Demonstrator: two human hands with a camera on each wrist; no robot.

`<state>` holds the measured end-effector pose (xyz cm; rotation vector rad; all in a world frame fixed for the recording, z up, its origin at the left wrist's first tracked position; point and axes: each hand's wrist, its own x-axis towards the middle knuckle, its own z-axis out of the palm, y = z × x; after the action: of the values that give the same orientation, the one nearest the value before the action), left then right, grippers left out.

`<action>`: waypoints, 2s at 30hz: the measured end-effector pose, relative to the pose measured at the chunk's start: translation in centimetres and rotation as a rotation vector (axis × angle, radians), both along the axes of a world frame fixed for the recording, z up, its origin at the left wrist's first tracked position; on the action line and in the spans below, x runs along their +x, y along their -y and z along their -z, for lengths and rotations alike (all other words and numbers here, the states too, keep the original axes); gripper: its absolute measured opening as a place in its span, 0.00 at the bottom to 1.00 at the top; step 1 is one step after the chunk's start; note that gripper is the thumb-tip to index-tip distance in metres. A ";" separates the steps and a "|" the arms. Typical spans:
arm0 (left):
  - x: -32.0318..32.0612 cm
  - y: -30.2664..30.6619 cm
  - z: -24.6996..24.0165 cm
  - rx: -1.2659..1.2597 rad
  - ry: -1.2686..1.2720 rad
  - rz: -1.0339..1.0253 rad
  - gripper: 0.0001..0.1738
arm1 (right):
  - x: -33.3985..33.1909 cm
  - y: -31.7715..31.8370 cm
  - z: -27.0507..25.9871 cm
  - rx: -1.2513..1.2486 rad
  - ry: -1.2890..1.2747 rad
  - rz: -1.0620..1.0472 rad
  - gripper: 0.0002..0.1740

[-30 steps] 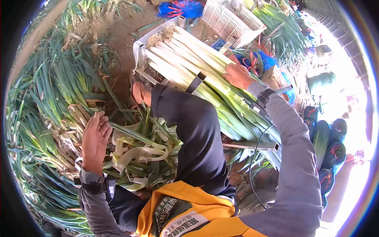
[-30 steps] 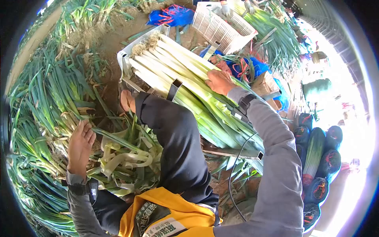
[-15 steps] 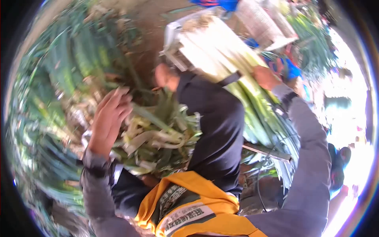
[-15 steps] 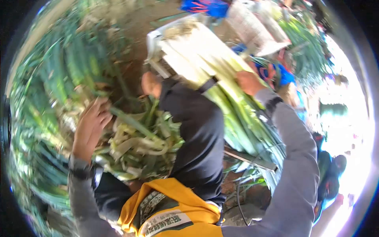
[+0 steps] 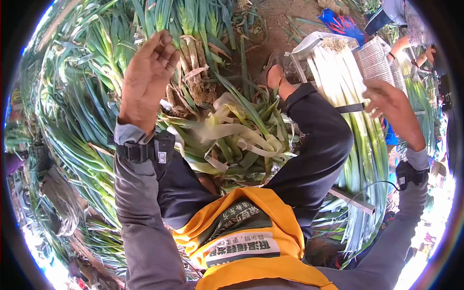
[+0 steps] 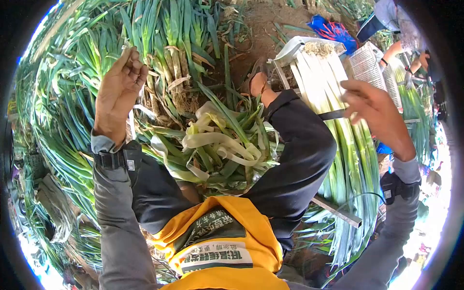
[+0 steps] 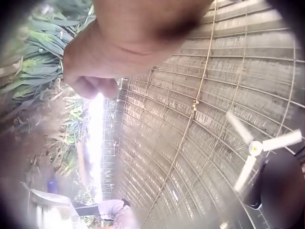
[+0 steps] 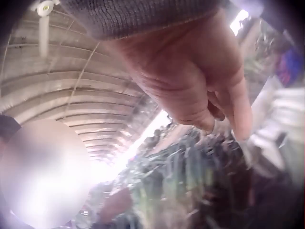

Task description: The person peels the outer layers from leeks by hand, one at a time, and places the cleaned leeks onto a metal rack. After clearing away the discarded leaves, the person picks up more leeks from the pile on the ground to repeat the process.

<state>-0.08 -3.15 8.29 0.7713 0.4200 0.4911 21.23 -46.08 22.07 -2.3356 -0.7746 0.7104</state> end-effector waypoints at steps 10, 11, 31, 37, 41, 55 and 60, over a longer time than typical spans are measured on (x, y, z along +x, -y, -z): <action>-5.3 -1.2 -3.9 0.001 0.240 -0.161 0.10 | -3.6 -27.7 23.4 -0.026 -0.268 -0.523 0.23; -6.0 -1.4 -4.0 0.007 0.278 -0.149 0.10 | -4.1 -29.6 26.4 -0.026 -0.280 -0.543 0.23; -9.3 -1.7 -3.9 -0.002 0.177 -0.334 0.15 | -18.5 -45.4 46.7 0.026 0.061 -0.174 0.24; -8.4 -1.1 -4.4 -0.061 0.091 -0.399 0.14 | -15.0 -40.0 40.6 0.394 -0.566 -0.315 0.22; -8.3 -0.6 -4.5 -0.066 0.109 -0.379 0.14 | -14.0 -30.2 36.4 0.271 -0.859 -0.310 0.27; -5.4 -6.1 1.1 0.021 -0.134 -0.456 0.19 | -15.0 -23.0 16.8 0.487 -0.788 -0.132 0.17; -1.1 -4.7 2.7 -0.050 -0.097 -0.151 0.42 | -20.0 -16.3 14.3 0.512 -0.597 -0.210 0.19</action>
<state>-1.20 1.60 5.55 0.7202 0.5818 0.5832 1.25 -29.80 7.78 -1.4856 -0.8049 1.0821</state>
